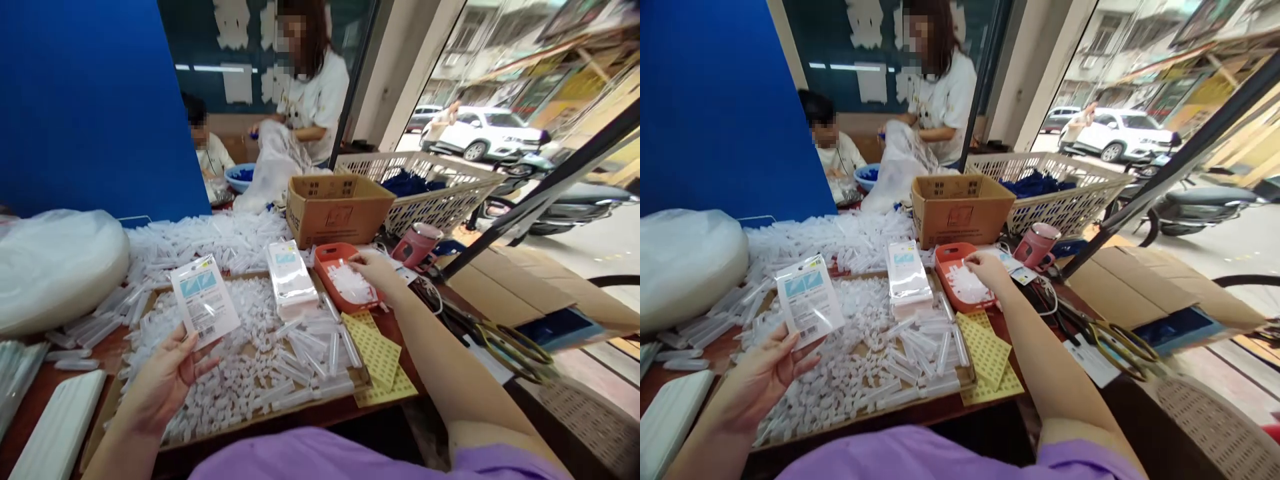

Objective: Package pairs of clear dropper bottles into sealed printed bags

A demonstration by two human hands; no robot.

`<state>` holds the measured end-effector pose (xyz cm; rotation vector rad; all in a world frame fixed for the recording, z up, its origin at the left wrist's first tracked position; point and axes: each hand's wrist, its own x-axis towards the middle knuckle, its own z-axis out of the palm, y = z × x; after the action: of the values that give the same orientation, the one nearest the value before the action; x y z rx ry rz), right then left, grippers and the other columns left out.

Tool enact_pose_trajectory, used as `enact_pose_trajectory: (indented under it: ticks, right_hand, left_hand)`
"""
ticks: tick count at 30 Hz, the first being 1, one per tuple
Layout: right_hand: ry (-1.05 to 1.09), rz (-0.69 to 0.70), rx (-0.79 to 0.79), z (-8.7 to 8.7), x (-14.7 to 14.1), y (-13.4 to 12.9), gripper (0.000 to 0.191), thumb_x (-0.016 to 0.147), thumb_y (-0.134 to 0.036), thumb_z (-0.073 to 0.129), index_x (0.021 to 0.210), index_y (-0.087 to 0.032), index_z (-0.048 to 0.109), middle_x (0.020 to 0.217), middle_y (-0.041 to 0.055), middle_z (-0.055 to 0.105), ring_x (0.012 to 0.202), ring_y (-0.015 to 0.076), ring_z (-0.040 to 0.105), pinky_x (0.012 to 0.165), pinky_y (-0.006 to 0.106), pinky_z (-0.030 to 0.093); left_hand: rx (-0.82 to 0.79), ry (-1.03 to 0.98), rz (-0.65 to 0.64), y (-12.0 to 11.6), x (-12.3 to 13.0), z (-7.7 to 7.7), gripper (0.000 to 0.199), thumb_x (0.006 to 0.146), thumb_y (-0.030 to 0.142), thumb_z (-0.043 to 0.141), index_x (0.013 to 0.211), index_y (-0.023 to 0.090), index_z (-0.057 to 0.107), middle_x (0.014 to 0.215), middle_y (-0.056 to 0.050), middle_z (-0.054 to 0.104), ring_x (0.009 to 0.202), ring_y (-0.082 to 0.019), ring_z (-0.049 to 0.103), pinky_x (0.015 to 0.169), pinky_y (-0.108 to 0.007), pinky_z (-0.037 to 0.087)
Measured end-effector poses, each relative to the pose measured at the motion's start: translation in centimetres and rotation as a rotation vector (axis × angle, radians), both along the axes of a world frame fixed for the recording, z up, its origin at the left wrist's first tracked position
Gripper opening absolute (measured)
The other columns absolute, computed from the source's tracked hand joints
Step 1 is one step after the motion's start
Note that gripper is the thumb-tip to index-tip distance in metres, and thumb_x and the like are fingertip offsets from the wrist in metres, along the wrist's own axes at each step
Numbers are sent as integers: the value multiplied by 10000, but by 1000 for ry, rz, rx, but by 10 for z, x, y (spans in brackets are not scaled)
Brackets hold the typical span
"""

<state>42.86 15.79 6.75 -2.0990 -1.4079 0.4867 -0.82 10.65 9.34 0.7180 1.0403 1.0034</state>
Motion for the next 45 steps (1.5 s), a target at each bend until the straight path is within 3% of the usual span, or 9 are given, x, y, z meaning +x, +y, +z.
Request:
enact_pose_trajectory:
  ticks: [7, 12, 17, 21, 24, 31, 38, 42, 45]
  right_hand:
    - [-430, 139, -254, 3, -12, 19, 362, 936, -371, 577, 1237, -170, 573, 1246, 95, 599, 1064, 205, 618, 897, 424, 543]
    - [-689, 117, -274, 10, -17, 21, 355, 937, -371, 575, 1231, -171, 577, 1244, 94, 600, 1065, 204, 617, 901, 424, 541]
    - [-845, 62, -194, 30, -39, 19, 352, 938, -369, 574, 1227, -169, 579, 1243, 96, 601, 1067, 204, 616, 904, 424, 540]
    - [-889, 61, -103, 45, -70, 21, 335, 944, -367, 563, 1222, -181, 585, 1264, 97, 593, 1084, 203, 608, 923, 425, 532]
    - [-873, 18, -139, 51, -80, 30, 349, 942, -367, 567, 1235, -177, 578, 1268, 101, 589, 1086, 206, 608, 922, 426, 533]
    - [-731, -11, -414, 53, -53, 38, 347, 938, -370, 574, 1223, -171, 581, 1234, 93, 605, 1051, 198, 621, 890, 412, 546]
    - [-704, -11, -300, 63, -60, 42, 358, 935, -369, 580, 1228, -164, 578, 1238, 99, 602, 1059, 203, 619, 895, 417, 544]
    - [-704, 174, -19, 70, -109, 34, 350, 940, -365, 571, 1232, -172, 580, 1265, 103, 593, 1085, 207, 611, 923, 430, 533]
    - [-664, 564, 173, 66, -171, 6, 275, 953, -336, 552, 1147, -163, 641, 1176, 73, 673, 1084, 184, 646, 949, 405, 543]
  left_hand:
    - [47, -6, 61, -3, -15, -1, 473, 796, 52, 700, 1218, 246, 612, 1181, -36, 738, 960, -211, 736, 713, -321, 640]
    - [22, -40, 74, -10, -16, 3, 413, 799, 44, 697, 1179, 183, 618, 1150, -74, 747, 884, -196, 744, 683, -311, 634]
    - [-1, -94, 98, -14, -21, -8, 419, 810, 86, 701, 1213, 165, 613, 1134, -109, 749, 875, -205, 748, 663, -297, 629]
    - [-2, -124, 114, -16, -29, -13, 400, 819, 72, 679, 1202, 176, 630, 1107, -97, 758, 841, -191, 748, 637, -282, 629]
    - [-4, -154, 109, -18, -35, -13, 380, 819, 72, 678, 1180, 185, 636, 1093, -83, 763, 824, -190, 749, 627, -290, 635]
    - [-29, -189, 84, -25, -55, -21, 424, 775, 71, 735, 1168, 178, 619, 1099, -75, 759, 871, -210, 751, 674, -309, 644]
    - [-60, -202, 94, -27, -57, -24, 397, 760, 53, 737, 1120, 174, 622, 1020, -59, 773, 807, -195, 749, 651, -308, 639]
    - [-71, -218, 71, -26, -51, -21, 342, 741, 76, 766, 1053, 167, 656, 976, -57, 777, 812, -209, 752, 649, -300, 634]
    - [-62, -220, 59, -24, -42, -22, 340, 746, 97, 767, 1065, 176, 675, 1004, -64, 776, 808, -210, 752, 618, -279, 623]
